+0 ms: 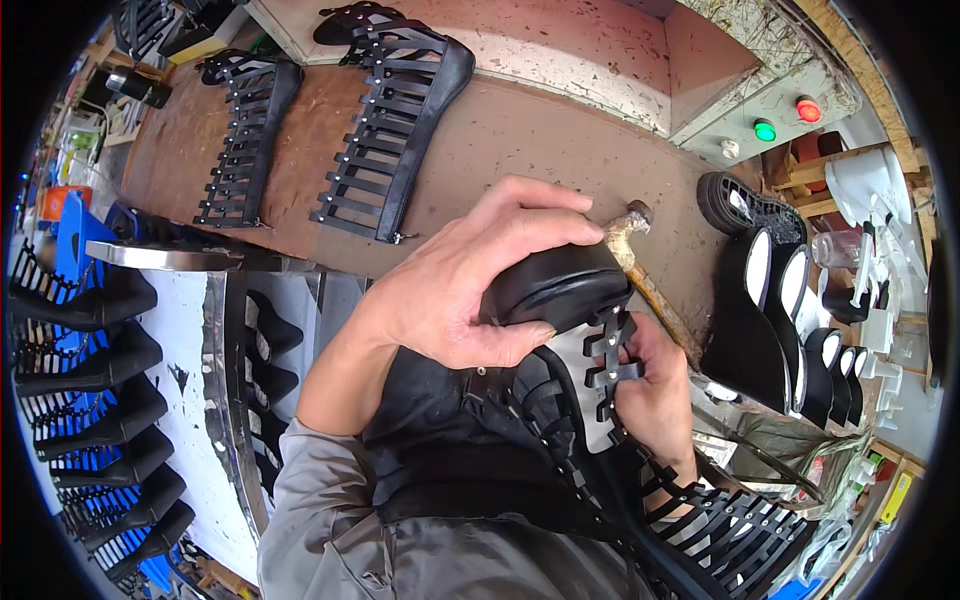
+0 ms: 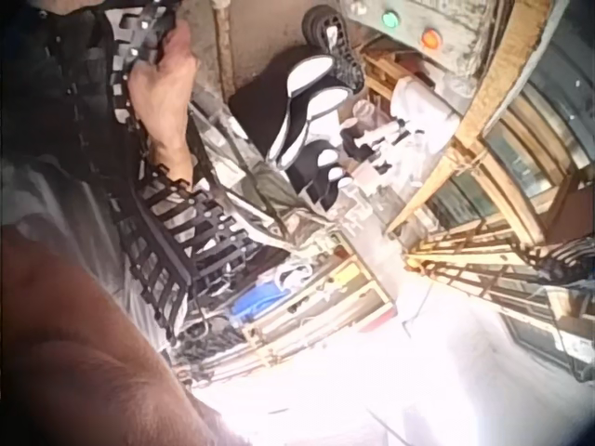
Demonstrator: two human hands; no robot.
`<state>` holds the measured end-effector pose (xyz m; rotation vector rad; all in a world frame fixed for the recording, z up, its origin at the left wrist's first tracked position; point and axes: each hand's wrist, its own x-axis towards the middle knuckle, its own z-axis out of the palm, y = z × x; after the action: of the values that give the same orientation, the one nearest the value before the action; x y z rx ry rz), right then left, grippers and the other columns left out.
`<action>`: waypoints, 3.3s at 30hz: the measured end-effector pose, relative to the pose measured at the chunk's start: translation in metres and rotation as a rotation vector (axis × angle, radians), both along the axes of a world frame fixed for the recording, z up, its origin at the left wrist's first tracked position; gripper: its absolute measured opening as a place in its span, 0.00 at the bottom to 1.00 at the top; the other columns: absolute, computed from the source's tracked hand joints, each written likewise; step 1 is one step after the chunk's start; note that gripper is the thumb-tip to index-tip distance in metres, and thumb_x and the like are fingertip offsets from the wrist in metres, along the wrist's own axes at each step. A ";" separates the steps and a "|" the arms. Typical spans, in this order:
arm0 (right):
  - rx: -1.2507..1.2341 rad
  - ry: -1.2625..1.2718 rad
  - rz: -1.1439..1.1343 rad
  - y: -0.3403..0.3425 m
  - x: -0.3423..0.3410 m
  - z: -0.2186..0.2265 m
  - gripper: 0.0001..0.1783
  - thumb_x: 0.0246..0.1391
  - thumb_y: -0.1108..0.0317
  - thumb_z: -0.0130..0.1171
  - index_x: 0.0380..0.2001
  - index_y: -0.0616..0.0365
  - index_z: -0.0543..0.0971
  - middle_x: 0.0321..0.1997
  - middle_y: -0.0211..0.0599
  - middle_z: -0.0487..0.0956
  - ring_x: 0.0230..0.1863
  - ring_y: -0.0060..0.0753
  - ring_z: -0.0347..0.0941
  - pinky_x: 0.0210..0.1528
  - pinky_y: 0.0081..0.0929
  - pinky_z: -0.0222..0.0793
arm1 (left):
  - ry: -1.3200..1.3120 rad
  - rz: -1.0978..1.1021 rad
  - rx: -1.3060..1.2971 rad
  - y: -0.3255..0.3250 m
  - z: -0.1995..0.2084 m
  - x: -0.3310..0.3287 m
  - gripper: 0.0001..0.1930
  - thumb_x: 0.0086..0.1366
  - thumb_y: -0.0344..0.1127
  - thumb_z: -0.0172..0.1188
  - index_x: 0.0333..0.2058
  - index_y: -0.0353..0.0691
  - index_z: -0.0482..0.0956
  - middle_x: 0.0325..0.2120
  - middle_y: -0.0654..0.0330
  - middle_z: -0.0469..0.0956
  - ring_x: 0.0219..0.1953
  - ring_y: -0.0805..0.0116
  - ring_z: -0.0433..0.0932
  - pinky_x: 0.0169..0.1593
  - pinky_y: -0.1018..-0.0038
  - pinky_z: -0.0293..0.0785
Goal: The recorder is assembling components of a wedge-heeled sandal, using a hammer to secure parts.
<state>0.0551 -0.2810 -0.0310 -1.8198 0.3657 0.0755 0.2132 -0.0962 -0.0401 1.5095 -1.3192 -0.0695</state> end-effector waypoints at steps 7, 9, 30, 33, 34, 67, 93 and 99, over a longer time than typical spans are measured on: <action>-0.173 -0.006 0.031 0.001 0.001 0.004 0.28 0.34 0.90 0.39 0.42 0.65 0.74 0.26 0.30 0.75 0.28 0.18 0.66 0.30 0.16 0.63 | -0.013 -0.004 0.032 0.003 0.001 -0.002 0.35 0.51 0.40 0.64 0.56 0.31 0.64 0.54 0.40 0.66 0.54 0.48 0.66 0.57 0.60 0.65; -0.199 -0.005 0.019 0.004 0.001 0.005 0.27 0.35 0.89 0.40 0.42 0.65 0.74 0.24 0.29 0.75 0.27 0.18 0.66 0.29 0.17 0.62 | -0.045 0.019 0.028 0.004 0.001 -0.003 0.35 0.51 0.41 0.63 0.56 0.31 0.64 0.55 0.39 0.66 0.55 0.48 0.66 0.57 0.60 0.64; -0.253 -0.155 0.202 -0.001 -0.001 0.001 0.21 0.40 0.78 0.57 0.40 0.69 0.64 0.23 0.49 0.78 0.25 0.57 0.76 0.29 0.44 0.73 | -0.199 0.485 0.203 -0.013 0.036 -0.044 0.21 0.50 0.28 0.66 0.44 0.30 0.75 0.44 0.41 0.75 0.42 0.49 0.79 0.43 0.66 0.77; -0.262 -0.131 0.227 0.000 -0.003 0.002 0.23 0.40 0.76 0.58 0.41 0.69 0.63 0.23 0.48 0.78 0.25 0.56 0.76 0.28 0.44 0.73 | -0.182 0.515 0.160 -0.016 0.034 -0.046 0.20 0.48 0.27 0.68 0.41 0.30 0.76 0.44 0.41 0.75 0.43 0.49 0.79 0.42 0.66 0.78; -0.248 -0.130 0.171 0.003 -0.003 0.004 0.20 0.41 0.79 0.56 0.40 0.67 0.66 0.23 0.50 0.77 0.26 0.58 0.76 0.29 0.43 0.72 | -0.186 0.522 0.131 -0.017 0.032 -0.046 0.19 0.48 0.27 0.69 0.41 0.30 0.77 0.44 0.41 0.75 0.43 0.49 0.79 0.42 0.66 0.78; 1.390 -0.478 -0.203 -0.024 -0.086 -0.082 0.47 0.55 0.44 0.52 0.66 0.67 0.51 0.65 0.53 0.63 0.60 0.43 0.68 0.63 0.38 0.61 | -0.075 0.867 0.063 0.021 0.008 -0.090 0.15 0.66 0.31 0.51 0.50 0.33 0.71 0.43 0.46 0.75 0.43 0.52 0.75 0.49 0.66 0.70; 0.657 -0.637 -0.008 0.017 -0.017 -0.034 0.35 0.50 0.79 0.61 0.62 0.61 0.62 0.59 0.36 0.70 0.58 0.27 0.67 0.62 0.26 0.61 | 0.355 0.708 0.055 0.053 -0.097 -0.229 0.41 0.54 0.33 0.67 0.57 0.30 0.47 0.62 0.40 0.46 0.63 0.49 0.54 0.64 0.58 0.53; 0.327 -0.639 0.075 0.018 -0.027 -0.044 0.23 0.51 0.75 0.61 0.52 0.62 0.70 0.48 0.34 0.75 0.49 0.25 0.71 0.53 0.23 0.66 | 0.497 0.685 -0.122 0.102 -0.110 -0.181 0.08 0.62 0.30 0.56 0.38 0.32 0.74 0.43 0.52 0.76 0.44 0.66 0.75 0.48 0.69 0.73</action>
<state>0.0276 -0.2633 -0.0755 -1.4385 -0.1624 -0.3686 0.0324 0.0059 -0.1499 1.6284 -0.3737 0.0722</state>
